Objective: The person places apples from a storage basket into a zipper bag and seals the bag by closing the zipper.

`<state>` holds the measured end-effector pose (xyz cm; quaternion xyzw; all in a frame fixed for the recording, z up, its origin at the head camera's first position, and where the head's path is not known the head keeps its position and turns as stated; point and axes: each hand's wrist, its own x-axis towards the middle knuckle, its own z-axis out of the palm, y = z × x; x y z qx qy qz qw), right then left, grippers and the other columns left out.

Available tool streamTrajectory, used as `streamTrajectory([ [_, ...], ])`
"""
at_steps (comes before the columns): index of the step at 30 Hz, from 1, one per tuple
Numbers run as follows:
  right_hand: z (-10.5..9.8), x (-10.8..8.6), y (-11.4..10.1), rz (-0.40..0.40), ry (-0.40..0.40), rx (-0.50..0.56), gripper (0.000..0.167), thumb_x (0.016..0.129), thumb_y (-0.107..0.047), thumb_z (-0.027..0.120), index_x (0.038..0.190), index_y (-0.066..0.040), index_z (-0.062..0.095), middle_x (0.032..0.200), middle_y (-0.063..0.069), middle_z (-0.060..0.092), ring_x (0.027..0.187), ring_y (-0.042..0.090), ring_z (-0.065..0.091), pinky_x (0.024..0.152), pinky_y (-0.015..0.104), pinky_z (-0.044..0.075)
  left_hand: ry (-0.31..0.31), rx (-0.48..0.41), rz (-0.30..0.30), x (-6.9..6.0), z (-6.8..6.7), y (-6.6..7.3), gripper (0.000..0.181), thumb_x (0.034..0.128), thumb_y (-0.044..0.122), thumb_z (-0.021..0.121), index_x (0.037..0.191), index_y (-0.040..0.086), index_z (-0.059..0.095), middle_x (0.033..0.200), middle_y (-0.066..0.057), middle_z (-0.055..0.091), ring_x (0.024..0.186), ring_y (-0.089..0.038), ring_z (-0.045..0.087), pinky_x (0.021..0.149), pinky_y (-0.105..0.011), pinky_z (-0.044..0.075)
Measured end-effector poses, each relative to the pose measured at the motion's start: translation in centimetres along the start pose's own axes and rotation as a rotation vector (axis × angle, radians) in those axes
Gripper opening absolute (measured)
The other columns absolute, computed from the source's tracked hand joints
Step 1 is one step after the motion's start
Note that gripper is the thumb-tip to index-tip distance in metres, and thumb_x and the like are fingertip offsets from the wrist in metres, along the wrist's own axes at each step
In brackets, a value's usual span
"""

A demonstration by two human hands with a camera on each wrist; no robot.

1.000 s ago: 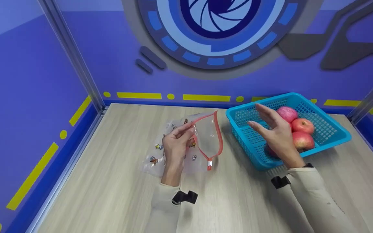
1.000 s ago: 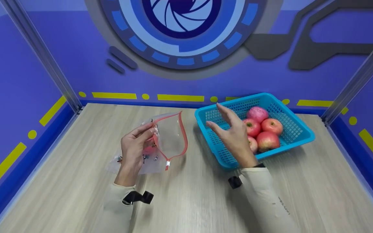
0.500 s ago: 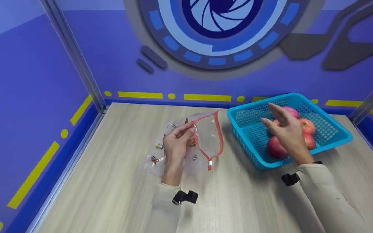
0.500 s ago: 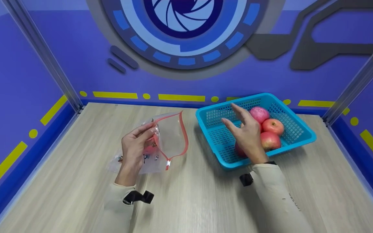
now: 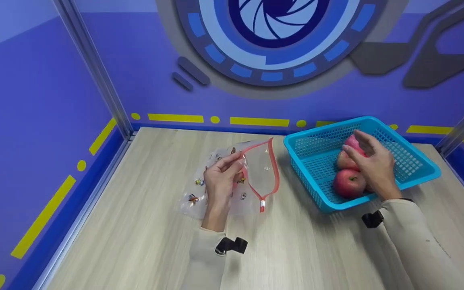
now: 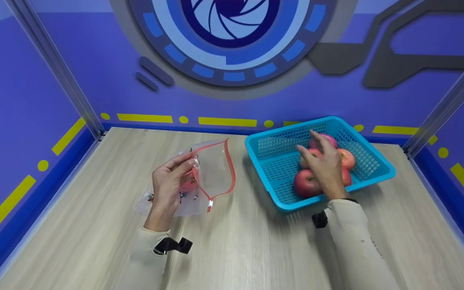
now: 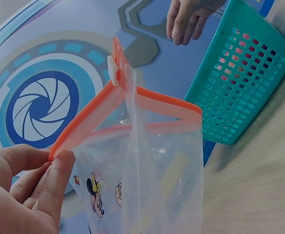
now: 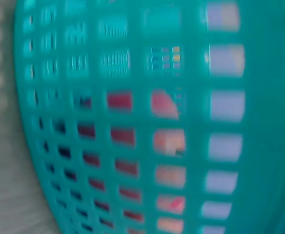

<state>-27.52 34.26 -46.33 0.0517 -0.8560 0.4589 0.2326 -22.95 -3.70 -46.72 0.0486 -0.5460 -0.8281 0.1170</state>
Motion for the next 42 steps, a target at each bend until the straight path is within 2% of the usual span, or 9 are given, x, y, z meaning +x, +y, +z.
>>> streamTrajectory([
  [8,-1.2,0.6,1.8,0.126,-0.072,-0.014,0.073,0.101,-0.038,0.075,0.161,-0.009,0.044,0.162,0.015,0.047,0.149,0.035,0.044,0.119,0.044,0.038,-0.004,0.015,0.007,-0.1,0.1,0.0,0.024,0.094,0.004,0.081,0.117,0.0,0.079,0.109,-0.015,0.077,0.09,-0.021,0.075,0.076,-0.028,0.062],
  [13,-1.5,1.2,2.4,0.156,-0.113,-0.045,0.079,0.101,-0.042,0.073,0.164,-0.008,0.039,0.164,0.017,0.044,0.15,0.04,0.04,0.118,0.056,0.036,-0.01,0.018,0.016,-0.1,0.0,0.0,0.024,0.0943,0.004,0.081,0.118,0.0,0.079,0.109,-0.015,0.077,0.09,-0.021,0.075,0.076,-0.028,0.062],
  [20,-1.3,1.7,2.9,0.188,-0.156,-0.138,0.086,0.1,-0.046,0.074,0.165,-0.006,0.035,0.164,0.022,0.041,0.15,0.043,0.038,0.118,0.062,0.034,-0.01,0.034,0.032,-0.2,-0.1,0.1,0.025,0.095,0.005,0.081,0.119,0.0,0.079,0.109,-0.015,0.077,0.089,-0.021,0.074,0.076,-0.028,0.062],
  [24,-1.1,1.8,3.2,0.209,-0.192,-0.175,0.09,0.099,-0.05,0.073,0.166,-0.007,0.032,0.164,0.025,0.04,0.151,0.047,0.034,0.123,0.068,0.015,-0.01,0.034,0.032,-0.2,-0.1,0.1,0.025,0.0947,0.004,0.081,0.119,-0.001,0.079,0.107,-0.015,0.077,0.086,-0.02,0.074,0.075,-0.027,0.062],
  [26,-1.1,1.7,3.2,0.225,-0.215,-0.172,0.092,0.099,-0.052,0.073,0.167,-0.007,0.029,0.165,0.025,0.038,0.152,0.048,0.032,0.122,0.07,0.011,-0.007,0.028,0.026,-0.3,-0.2,0.1,0.025,0.0942,0.003,0.081,0.118,-0.001,0.079,0.106,-0.015,0.077,0.085,-0.02,0.074,0.074,-0.027,0.062],
  [29,-1.1,1.7,3.4,0.255,-0.257,-0.149,0.095,0.099,-0.05,0.073,0.168,-0.004,0.025,0.167,0.026,0.034,0.153,0.049,0.029,0.123,0.067,0.016,-0.007,0.024,0.015,-0.3,-0.2,0.1,0.025,0.0941,0.003,0.081,0.119,-0.001,0.079,0.108,-0.015,0.077,0.086,-0.02,0.074,0.075,-0.027,0.062],
  [32,-1.2,1.8,3.5,0.291,-0.304,-0.118,0.098,0.1,-0.046,0.075,0.168,-0.001,0.021,0.168,0.028,0.03,0.153,0.051,0.027,0.118,0.067,0.028,-0.005,0.032,0.013,-0.3,-0.2,0.1,0.025,0.0944,0.003,0.08,0.119,-0.001,0.079,0.109,-0.014,0.077,0.087,-0.02,0.074,0.075,-0.028,0.062],
  [35,-1.2,1.9,3.7,0.309,-0.345,-0.099,0.098,0.1,-0.041,0.076,0.167,0.002,0.019,0.167,0.031,0.028,0.153,0.052,0.026,0.118,0.067,0.028,0.002,0.046,0.02,-0.2,-0.3,0.1,0.025,0.0941,0.003,0.081,0.119,0.0,0.079,0.11,-0.014,0.077,0.087,-0.02,0.074,0.075,-0.027,0.062],
  [42,-1.2,2.3,4.1,0.319,-0.429,-0.164,0.096,0.101,-0.037,0.075,0.164,0.008,0.019,0.159,0.037,0.036,0.136,0.053,0.045,0.108,0.069,0.042,0.006,0.05,0.027,-0.1,-0.3,0.1,0.025,0.0933,0.004,0.082,0.118,0.0,0.079,0.108,-0.014,0.077,0.084,-0.02,0.073,0.073,-0.027,0.062],
])
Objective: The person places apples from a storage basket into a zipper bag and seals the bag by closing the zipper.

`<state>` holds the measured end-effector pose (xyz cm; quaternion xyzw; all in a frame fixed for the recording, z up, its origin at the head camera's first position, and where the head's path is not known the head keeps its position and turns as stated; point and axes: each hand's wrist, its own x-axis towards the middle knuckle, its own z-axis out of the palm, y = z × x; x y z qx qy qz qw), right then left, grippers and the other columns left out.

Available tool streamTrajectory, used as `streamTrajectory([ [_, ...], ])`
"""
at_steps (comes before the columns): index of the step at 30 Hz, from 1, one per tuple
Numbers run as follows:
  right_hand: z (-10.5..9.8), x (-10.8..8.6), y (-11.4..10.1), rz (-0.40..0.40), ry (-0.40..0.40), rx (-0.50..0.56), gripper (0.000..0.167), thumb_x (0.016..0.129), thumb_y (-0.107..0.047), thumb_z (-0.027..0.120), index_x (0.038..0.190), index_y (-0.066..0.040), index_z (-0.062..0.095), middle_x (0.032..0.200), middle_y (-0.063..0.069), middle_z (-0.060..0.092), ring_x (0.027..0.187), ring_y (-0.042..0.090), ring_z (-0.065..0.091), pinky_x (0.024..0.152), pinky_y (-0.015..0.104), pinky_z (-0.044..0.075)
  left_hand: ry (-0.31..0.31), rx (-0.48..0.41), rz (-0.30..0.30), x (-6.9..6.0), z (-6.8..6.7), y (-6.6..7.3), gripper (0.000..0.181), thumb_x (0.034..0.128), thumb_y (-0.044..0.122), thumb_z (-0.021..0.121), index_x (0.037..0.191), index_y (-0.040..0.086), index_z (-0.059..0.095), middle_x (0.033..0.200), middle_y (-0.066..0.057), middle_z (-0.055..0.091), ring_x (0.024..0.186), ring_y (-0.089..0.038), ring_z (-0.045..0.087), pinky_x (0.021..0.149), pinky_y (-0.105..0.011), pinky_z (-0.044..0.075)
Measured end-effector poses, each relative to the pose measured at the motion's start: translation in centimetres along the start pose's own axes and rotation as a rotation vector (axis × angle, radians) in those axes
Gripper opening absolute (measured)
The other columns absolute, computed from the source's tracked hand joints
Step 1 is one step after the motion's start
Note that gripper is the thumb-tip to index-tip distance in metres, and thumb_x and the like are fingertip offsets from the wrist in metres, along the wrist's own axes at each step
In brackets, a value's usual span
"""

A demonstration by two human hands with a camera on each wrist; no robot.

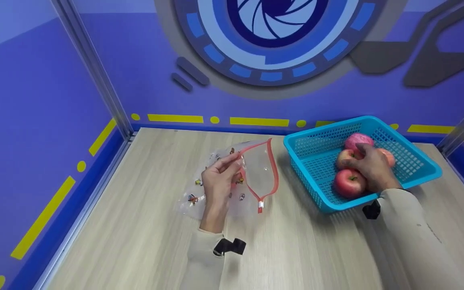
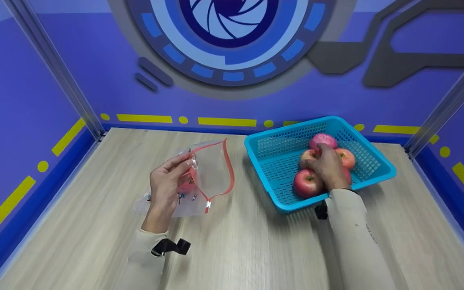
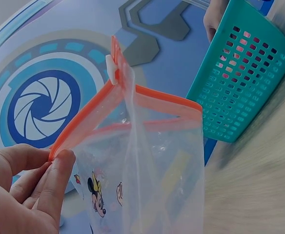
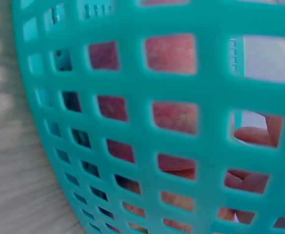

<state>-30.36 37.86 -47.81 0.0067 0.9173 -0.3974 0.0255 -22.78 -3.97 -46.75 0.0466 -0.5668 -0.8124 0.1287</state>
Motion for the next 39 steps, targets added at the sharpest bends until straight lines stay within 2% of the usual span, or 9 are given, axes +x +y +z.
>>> streamTrajectory([
  [10,0.07,0.29,0.05,-0.014,-0.009,-0.044,0.09,0.1,-0.031,0.077,0.162,0.01,0.026,0.157,0.037,0.039,0.135,0.052,0.045,0.107,0.069,0.044,-0.011,0.0,0.0,-0.16,0.18,-0.09,0.025,0.0942,0.004,0.081,0.118,0.0,0.079,0.109,-0.014,0.077,0.087,-0.021,0.074,0.075,-0.028,0.062],
  [17,0.13,0.35,0.12,-0.051,0.001,-0.096,0.078,0.099,-0.032,0.078,0.152,0.011,0.042,0.137,0.032,0.056,0.117,0.046,0.055,0.099,0.065,0.051,-0.011,0.012,-0.01,-0.09,0.2,-0.08,0.026,0.0929,0.005,0.083,0.118,0.0,0.079,0.106,-0.014,0.077,0.082,-0.019,0.072,0.072,-0.026,0.062],
  [25,0.06,0.59,0.11,-0.04,-0.037,-0.1,0.081,0.098,-0.037,0.079,0.152,0.011,0.041,0.138,0.031,0.055,0.118,0.046,0.055,0.098,0.064,0.052,0.0,0.028,-0.007,-0.02,0.14,-0.21,0.024,0.0932,0.004,0.082,0.117,0.0,0.079,0.108,-0.013,0.078,0.083,-0.019,0.073,0.072,-0.026,0.062],
  [29,0.02,0.61,0.1,-0.026,-0.053,-0.105,0.087,0.098,-0.037,0.079,0.157,0.01,0.035,0.141,0.033,0.052,0.119,0.047,0.054,0.099,0.065,0.051,-0.002,0.032,-0.003,0.0,0.18,-0.28,0.025,0.0932,0.004,0.082,0.117,0.0,0.079,0.109,-0.013,0.077,0.084,-0.019,0.073,0.073,-0.027,0.062],
  [33,0.0,0.62,0.21,-0.02,-0.046,-0.123,0.091,0.098,-0.037,0.079,0.16,0.011,0.031,0.144,0.036,0.049,0.122,0.05,0.052,0.1,0.067,0.05,-0.006,0.033,0.001,-0.07,0.21,-0.24,0.025,0.0935,0.005,0.082,0.117,0.0,0.079,0.108,-0.014,0.077,0.084,-0.02,0.074,0.073,-0.027,0.062],
  [39,0.14,0.54,0.22,-0.027,-0.025,-0.141,0.088,0.098,-0.039,0.078,0.157,0.011,0.036,0.14,0.034,0.053,0.117,0.047,0.056,0.097,0.065,0.052,-0.01,0.027,0.012,-0.21,0.15,-0.19,0.024,0.0941,0.005,0.081,0.117,-0.001,0.079,0.108,-0.014,0.078,0.085,-0.019,0.074,0.074,-0.027,0.062],
])
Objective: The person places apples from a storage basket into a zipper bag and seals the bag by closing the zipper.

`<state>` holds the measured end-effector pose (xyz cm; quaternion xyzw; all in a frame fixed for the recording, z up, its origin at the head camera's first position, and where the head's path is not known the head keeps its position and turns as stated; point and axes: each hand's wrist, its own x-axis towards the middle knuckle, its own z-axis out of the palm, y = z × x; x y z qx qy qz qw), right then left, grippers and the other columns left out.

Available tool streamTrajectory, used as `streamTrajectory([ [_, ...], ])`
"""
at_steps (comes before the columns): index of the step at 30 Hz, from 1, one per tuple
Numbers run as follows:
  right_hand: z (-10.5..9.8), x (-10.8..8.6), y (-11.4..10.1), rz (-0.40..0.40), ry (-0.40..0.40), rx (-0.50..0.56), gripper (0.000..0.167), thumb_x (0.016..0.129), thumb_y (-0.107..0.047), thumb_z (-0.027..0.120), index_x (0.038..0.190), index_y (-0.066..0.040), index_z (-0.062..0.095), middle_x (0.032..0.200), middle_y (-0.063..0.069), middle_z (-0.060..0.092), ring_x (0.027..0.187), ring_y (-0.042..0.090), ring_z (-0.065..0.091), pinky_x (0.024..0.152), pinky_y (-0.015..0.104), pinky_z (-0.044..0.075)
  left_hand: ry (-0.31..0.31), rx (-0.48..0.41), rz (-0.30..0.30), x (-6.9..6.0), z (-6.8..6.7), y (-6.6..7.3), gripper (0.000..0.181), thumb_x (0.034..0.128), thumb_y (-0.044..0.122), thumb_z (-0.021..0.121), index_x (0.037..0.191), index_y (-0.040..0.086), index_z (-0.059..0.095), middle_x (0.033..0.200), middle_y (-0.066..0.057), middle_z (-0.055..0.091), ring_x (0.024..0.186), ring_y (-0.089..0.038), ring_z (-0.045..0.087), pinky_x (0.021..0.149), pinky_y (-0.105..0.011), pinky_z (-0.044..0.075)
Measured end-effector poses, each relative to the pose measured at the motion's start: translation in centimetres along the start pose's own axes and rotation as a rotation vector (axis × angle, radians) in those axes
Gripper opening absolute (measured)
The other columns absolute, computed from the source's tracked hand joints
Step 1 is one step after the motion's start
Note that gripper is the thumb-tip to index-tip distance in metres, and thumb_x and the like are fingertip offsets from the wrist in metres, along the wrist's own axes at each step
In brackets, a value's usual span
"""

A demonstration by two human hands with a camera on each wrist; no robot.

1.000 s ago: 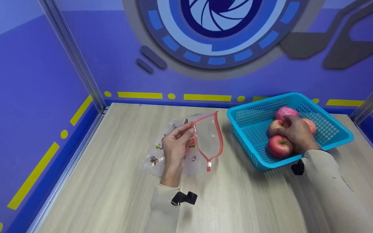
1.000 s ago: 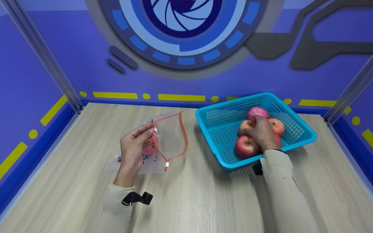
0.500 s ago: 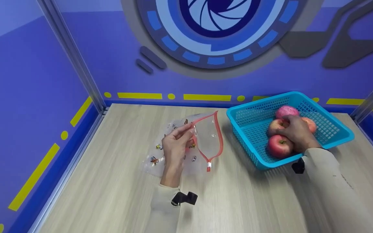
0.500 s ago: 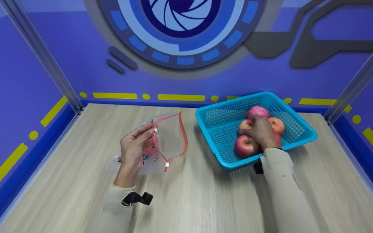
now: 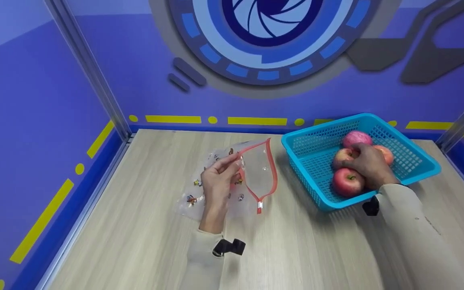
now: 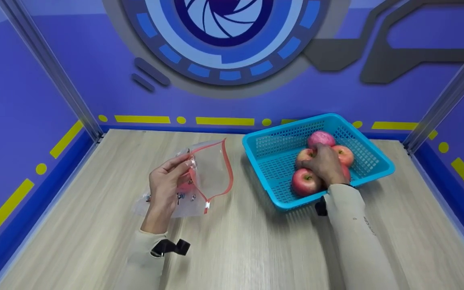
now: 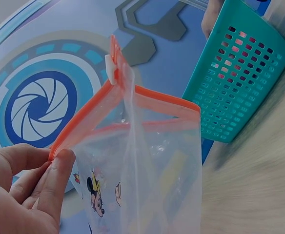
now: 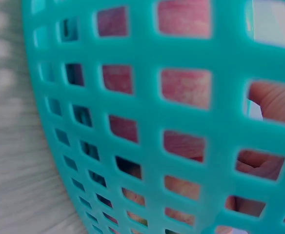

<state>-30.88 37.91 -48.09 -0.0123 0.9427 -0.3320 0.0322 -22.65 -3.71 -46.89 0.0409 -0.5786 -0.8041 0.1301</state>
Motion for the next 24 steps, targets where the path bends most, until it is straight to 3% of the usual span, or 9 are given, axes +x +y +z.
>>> streamTrajectory([
  [10,-0.03,-0.16,-0.1,-0.033,0.012,0.044,0.094,0.099,-0.046,0.076,0.159,0.011,0.032,0.142,0.033,0.054,0.113,0.044,0.061,0.099,0.062,0.053,-0.004,-0.034,-0.027,0.17,-0.05,0.12,0.024,0.0929,0.002,0.082,0.116,-0.002,0.079,0.107,-0.015,0.078,0.084,-0.017,0.074,0.073,-0.026,0.062],
  [20,-0.28,-0.22,-0.28,-0.037,0.027,0.163,0.099,0.097,-0.05,0.077,0.162,0.007,0.029,0.156,0.034,0.042,0.135,0.05,0.048,0.112,0.066,0.04,0.003,-0.022,-0.013,0.16,-0.2,0.16,0.023,0.0937,0.004,0.082,0.116,-0.001,0.079,0.107,-0.014,0.078,0.084,-0.018,0.074,0.074,-0.026,0.062],
  [24,-0.2,-0.27,-0.22,-0.024,0.023,0.191,0.098,0.098,-0.05,0.076,0.164,0.005,0.029,0.158,0.033,0.041,0.138,0.049,0.046,0.113,0.065,0.04,0.006,-0.014,-0.017,0.18,-0.15,0.24,0.024,0.0935,0.005,0.082,0.117,0.0,0.08,0.108,-0.013,0.078,0.083,-0.018,0.073,0.073,-0.026,0.062],
])
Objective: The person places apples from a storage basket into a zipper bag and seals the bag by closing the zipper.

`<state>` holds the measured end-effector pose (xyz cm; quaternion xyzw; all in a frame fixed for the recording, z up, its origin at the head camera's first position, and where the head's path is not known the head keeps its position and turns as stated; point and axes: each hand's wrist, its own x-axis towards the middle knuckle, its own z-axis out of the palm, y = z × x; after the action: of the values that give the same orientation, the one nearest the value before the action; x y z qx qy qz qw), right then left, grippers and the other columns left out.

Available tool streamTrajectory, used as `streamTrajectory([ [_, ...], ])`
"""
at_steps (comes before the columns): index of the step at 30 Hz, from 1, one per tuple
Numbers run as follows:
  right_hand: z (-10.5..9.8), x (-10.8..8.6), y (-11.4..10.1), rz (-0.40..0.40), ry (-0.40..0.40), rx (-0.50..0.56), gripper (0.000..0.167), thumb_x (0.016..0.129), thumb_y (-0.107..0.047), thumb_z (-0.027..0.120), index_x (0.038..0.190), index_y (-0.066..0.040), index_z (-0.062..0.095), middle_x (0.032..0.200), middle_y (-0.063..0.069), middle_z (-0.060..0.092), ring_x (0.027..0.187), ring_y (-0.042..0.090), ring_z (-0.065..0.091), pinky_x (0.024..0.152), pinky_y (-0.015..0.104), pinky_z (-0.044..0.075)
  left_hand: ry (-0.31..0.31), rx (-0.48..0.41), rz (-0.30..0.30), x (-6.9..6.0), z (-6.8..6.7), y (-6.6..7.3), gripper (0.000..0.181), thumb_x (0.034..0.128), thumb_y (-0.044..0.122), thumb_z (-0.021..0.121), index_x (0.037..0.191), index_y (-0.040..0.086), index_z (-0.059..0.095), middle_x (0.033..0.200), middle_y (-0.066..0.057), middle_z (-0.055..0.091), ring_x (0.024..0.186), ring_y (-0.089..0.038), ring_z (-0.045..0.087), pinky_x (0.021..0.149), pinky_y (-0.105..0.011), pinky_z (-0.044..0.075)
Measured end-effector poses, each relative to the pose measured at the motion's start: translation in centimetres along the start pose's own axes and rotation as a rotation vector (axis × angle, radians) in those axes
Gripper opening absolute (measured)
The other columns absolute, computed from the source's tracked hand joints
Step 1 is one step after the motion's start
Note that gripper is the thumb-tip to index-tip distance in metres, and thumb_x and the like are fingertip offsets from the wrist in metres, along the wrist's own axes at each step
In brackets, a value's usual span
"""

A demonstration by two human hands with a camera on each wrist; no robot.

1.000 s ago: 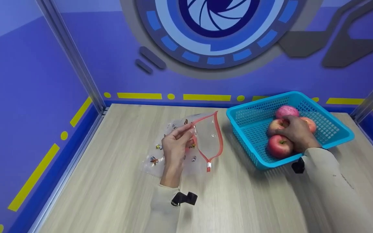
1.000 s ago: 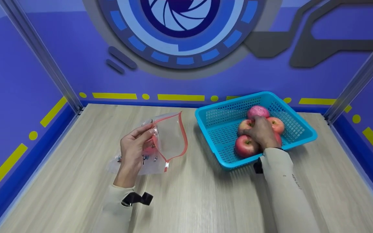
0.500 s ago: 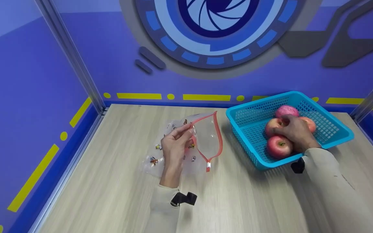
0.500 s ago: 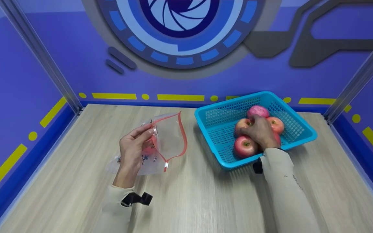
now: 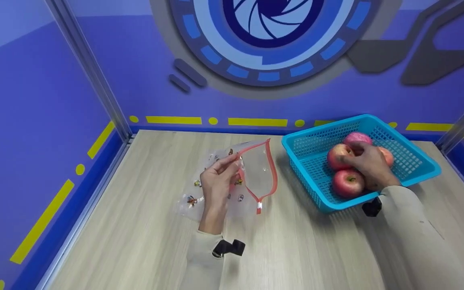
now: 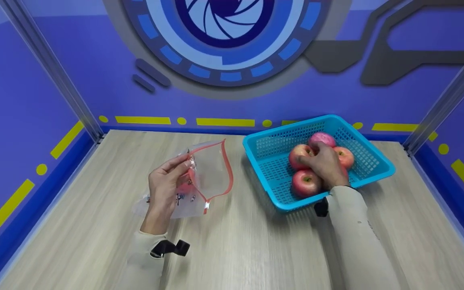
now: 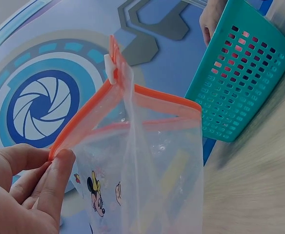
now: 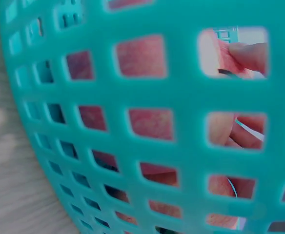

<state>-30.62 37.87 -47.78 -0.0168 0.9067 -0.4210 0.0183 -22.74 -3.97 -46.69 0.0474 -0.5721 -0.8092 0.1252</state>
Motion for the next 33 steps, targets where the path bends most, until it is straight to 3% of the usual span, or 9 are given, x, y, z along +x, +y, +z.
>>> streamTrajectory([
  [16,-0.4,-0.6,-1.6,0.01,0.02,0.051,0.096,0.097,-0.053,0.075,0.165,0.0,0.032,0.161,0.026,0.042,0.146,0.043,0.041,0.118,0.058,0.037,0.001,-0.01,0.007,0.0,-0.2,0.0,0.024,0.0954,0.007,0.081,0.118,0.001,0.079,0.109,-0.013,0.078,0.09,-0.021,0.075,0.08,-0.03,0.062],
  [19,-0.1,-0.8,-2.3,-0.002,0.035,0.095,0.093,0.098,-0.051,0.075,0.165,-0.002,0.033,0.159,0.023,0.045,0.144,0.039,0.043,0.116,0.043,0.043,0.0,-0.002,0.008,0.0,-0.2,0.1,0.024,0.0958,0.008,0.081,0.118,0.002,0.08,0.11,-0.012,0.078,0.091,-0.021,0.075,0.08,-0.03,0.062],
  [22,0.4,-0.9,-3.0,-0.011,0.055,0.141,0.09,0.098,-0.05,0.075,0.164,-0.003,0.036,0.158,0.02,0.047,0.144,0.035,0.044,0.106,0.021,0.047,0.002,0.003,0.005,0.0,-0.2,0.1,0.023,0.096,0.009,0.081,0.118,0.004,0.08,0.11,-0.012,0.078,0.092,-0.023,0.075,0.081,-0.031,0.062],
  [24,0.7,-1.0,-3.4,-0.014,0.065,0.165,0.089,0.098,-0.05,0.076,0.163,-0.002,0.038,0.158,0.019,0.047,0.145,0.035,0.044,0.099,0.013,0.047,0.004,0.001,0.001,0.0,-0.2,0.1,0.022,0.0961,0.009,0.081,0.118,0.004,0.08,0.11,-0.011,0.078,0.093,-0.023,0.075,0.081,-0.031,0.062],
  [33,1.6,-2.1,-4.9,-0.015,0.13,0.287,0.087,0.098,-0.049,0.075,0.163,-0.004,0.039,0.162,0.019,0.045,0.147,0.031,0.045,0.102,0.017,0.048,0.0,0.009,0.015,0.1,-0.2,0.0,0.024,0.0957,0.008,0.081,0.119,0.003,0.08,0.111,-0.012,0.078,0.092,-0.023,0.074,0.08,-0.029,0.062],
])
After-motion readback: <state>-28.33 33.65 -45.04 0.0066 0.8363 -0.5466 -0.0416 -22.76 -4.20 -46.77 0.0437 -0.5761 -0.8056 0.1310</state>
